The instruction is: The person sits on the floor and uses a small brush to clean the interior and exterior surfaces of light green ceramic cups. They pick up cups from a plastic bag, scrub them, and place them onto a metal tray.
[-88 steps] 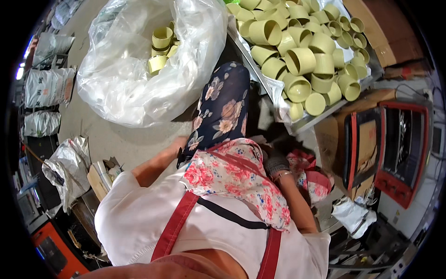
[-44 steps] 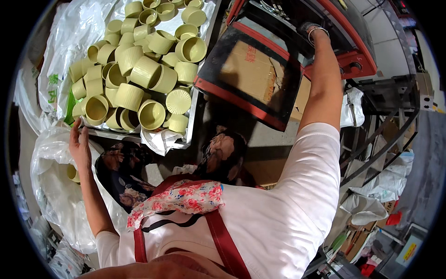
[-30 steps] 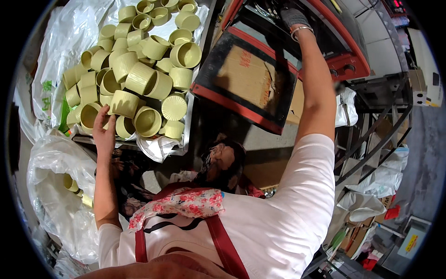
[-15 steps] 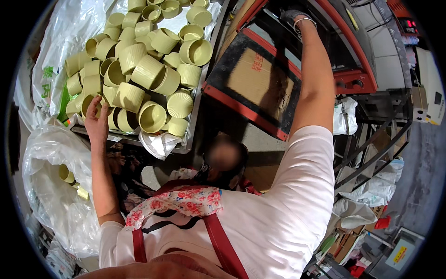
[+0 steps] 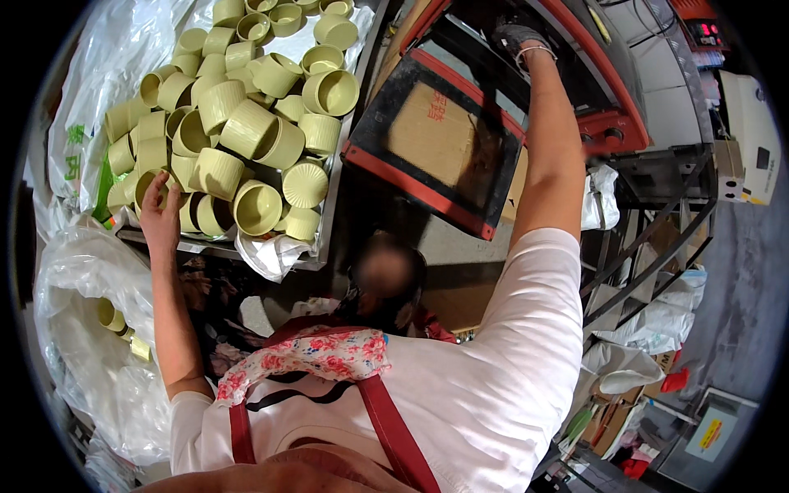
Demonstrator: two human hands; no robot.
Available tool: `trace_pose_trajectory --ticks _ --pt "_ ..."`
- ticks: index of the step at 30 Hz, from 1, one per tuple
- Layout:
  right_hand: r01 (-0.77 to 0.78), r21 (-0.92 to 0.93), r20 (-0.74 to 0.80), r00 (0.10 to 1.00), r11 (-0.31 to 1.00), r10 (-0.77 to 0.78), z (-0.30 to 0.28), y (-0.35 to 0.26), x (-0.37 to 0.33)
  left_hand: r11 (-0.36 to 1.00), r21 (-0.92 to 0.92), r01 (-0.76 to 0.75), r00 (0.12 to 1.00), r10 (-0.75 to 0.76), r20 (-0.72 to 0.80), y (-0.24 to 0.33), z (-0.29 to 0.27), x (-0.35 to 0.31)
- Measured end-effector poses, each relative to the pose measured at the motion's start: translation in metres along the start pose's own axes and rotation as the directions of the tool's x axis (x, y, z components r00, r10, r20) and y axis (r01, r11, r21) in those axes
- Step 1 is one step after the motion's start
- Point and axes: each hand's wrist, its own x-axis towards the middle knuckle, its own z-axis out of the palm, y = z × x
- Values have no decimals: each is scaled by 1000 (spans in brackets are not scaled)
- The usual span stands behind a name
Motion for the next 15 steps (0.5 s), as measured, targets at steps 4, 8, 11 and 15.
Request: trace_pose_trajectory --ticks 4,8,11,15 --pt "-38 98 -114 992 994 49 4 -25 17 998 -42 35 999 -35 5 4 0 2" --pt "-76 113 -122 988 991 90 7 -25 27 1000 -16 18 1000 -18 5 -3 1 4" --pt "-100 110 -102 989 989 111 8 -14 24 1000 16 19 1000 -20 7 5 -1 4" --pt "-138 116 -102 983 984 150 5 8 11 998 -27 55 998 -54 32 8 -2 2"
